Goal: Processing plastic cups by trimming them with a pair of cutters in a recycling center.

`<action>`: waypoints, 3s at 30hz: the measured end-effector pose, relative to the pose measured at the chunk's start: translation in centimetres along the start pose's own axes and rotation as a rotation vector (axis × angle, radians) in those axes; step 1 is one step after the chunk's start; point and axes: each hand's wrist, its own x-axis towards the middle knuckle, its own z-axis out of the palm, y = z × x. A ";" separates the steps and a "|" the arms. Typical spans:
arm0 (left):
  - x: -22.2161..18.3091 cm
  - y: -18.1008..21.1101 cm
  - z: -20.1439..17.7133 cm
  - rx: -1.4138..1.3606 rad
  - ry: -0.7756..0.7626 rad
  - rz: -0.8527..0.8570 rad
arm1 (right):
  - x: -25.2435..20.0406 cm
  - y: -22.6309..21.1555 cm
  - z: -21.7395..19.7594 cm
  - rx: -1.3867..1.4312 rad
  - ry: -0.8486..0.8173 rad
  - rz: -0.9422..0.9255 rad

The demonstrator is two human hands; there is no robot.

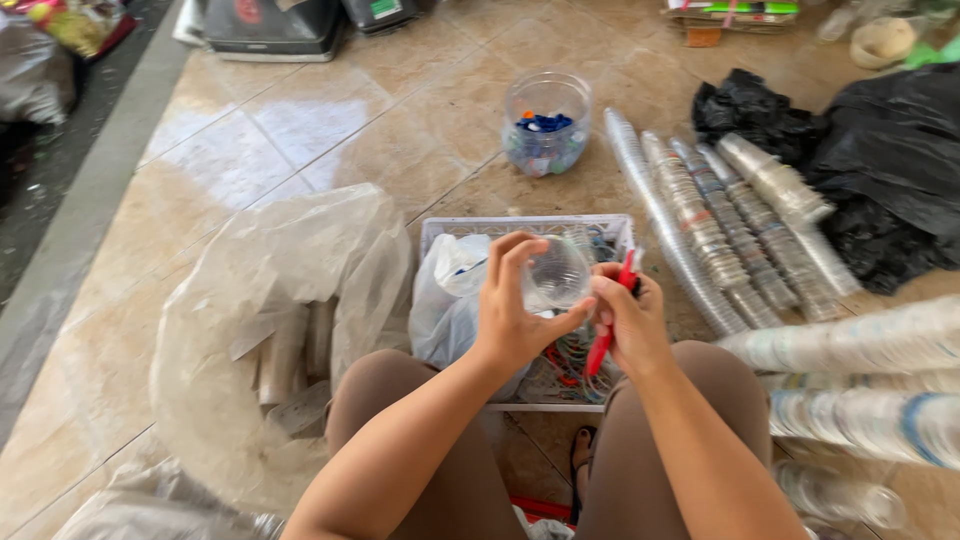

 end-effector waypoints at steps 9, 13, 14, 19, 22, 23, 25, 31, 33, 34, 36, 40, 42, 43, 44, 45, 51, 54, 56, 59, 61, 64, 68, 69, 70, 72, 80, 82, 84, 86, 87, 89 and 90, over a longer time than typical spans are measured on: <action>1.3 -2.8 -2.6 0.101 0.124 -0.122 | -1.0 -1.3 1.3 0.038 -0.135 -0.056; 1.1 -4.3 -5.0 0.139 -0.003 -0.454 | -0.2 -0.3 2.2 -0.022 -0.075 -0.057; 0.6 -5.1 -5.5 0.198 -0.180 -0.558 | 0.0 -0.1 2.4 -0.066 -0.053 -0.048; -4.0 -9.6 -5.6 0.533 -0.702 -0.670 | 0.5 1.7 1.8 -0.177 0.023 -0.011; -7.4 -12.8 -4.7 0.753 -0.890 -0.515 | 0.4 1.5 1.6 -0.230 0.029 -0.027; -8.1 -13.8 -5.4 0.832 -1.057 -0.503 | 0.3 1.3 1.6 -0.240 0.032 -0.022; -8.9 -16.2 -4.8 0.903 -1.221 -0.473 | 0.7 0.5 1.3 -0.253 0.038 -0.032; -10.7 -20.3 -0.2 0.347 -1.184 -0.814 | -0.5 0.3 1.2 -0.336 0.046 -0.056; -9.5 -19.6 -0.6 0.334 -1.211 -0.951 | -0.4 0.1 1.5 -0.362 0.009 -0.045; -9.4 -19.9 -1.0 0.328 -1.210 -0.942 | -0.5 -0.3 1.8 -0.368 0.012 -0.053; -9.5 -20.4 -2.0 0.206 -1.188 -1.268 | -1.1 -0.9 2.4 -0.384 -0.026 0.009; -10.9 -18.0 -3.0 0.172 -1.207 -1.505 | -1.4 -0.7 1.6 -0.411 -0.075 0.021; -10.1 -14.1 -4.0 0.257 -1.528 -1.515 | -1.2 -0.5 1.2 -0.439 -0.111 0.042; -20.3 -19.2 -8.4 0.256 -1.525 -1.517 | -1.2 -0.6 1.2 -0.438 -0.113 0.043; -25.0 -24.9 -7.8 0.238 -1.858 -1.613 | -1.2 -0.7 1.2 -0.444 -0.119 0.049; -27.2 -29.9 -0.8 0.212 -2.200 -1.687 | -1.3 -0.8 1.2 -0.449 -0.125 0.055; -16.7 -17.6 -6.9 0.946 -1.892 -0.622 | -1.6 -0.9 1.3 -0.509 -0.148 0.084; -14.5 -15.8 -7.3 1.123 -1.345 -0.220 | -1.4 -1.0 1.6 -0.553 -0.156 0.083; -12.0 -14.0 -7.2 1.111 -1.339 -0.198 | -1.3 -0.7 1.6 -0.570 -0.156 0.074; -10.8 -14.1 -5.8 1.072 -1.346 -0.132 | -1.4 -1.0 2.1 -0.606 -0.166 0.067; -10.6 -15.6 -4.6 1.054 -1.361 -0.071 | -1.3 -1.0 2.4 -0.615 -0.168 0.061; -10.6 -18.0 -3.3 0.947 -1.447 -0.272 | -1.4 -0.5 2.3 -0.622 -0.171 0.071; -13.8 -22.8 -1.8 0.788 -1.524 -0.507 | -1.3 0.0 2.1 -0.649 -0.178 0.090; -15.5 -24.2 -1.5 0.822 -1.562 -0.469 | -1.3 0.3 2.0 -0.653 -0.182 0.089; -15.4 -23.3 -1.3 0.817 -1.563 -0.477 | -1.1 0.2 1.9 -0.656 -0.185 0.096; -15.3 -21.5 -1.3 0.884 -1.572 -0.377 | -0.8 0.2 2.1 -0.686 -0.192 0.112; -16.2 -17.6 -6.1 0.872 -1.814 -0.434 | -0.1 2.8 3.0 -0.736 -0.265 0.158; -16.3 -16.7 -8.1 0.873 -1.825 -0.457 | -0.3 3.4 3.4 -0.751 -0.272 0.173; -15.3 -14.7 -10.3 0.855 -1.785 -0.515 | -0.4 4.3 3.6 -0.812 -0.309 0.204; -15.8 -14.8 -11.5 0.838 -1.761 -0.542 | -1.0 5.0 4.2 -0.835 -0.348 0.204; -16.0 -14.8 -12.1 0.821 -1.736 -0.562 | -1.2 5.3 4.6 -0.859 -0.382 0.199; -15.7 -13.5 -13.1 0.808 -1.736 -0.606 | -1.6 5.0 5.7 -0.891 -0.418 0.204; -15.5 -13.0 -13.5 0.794 -1.736 -0.643 | -1.7 4.8 6.3 -0.925 -0.449 0.207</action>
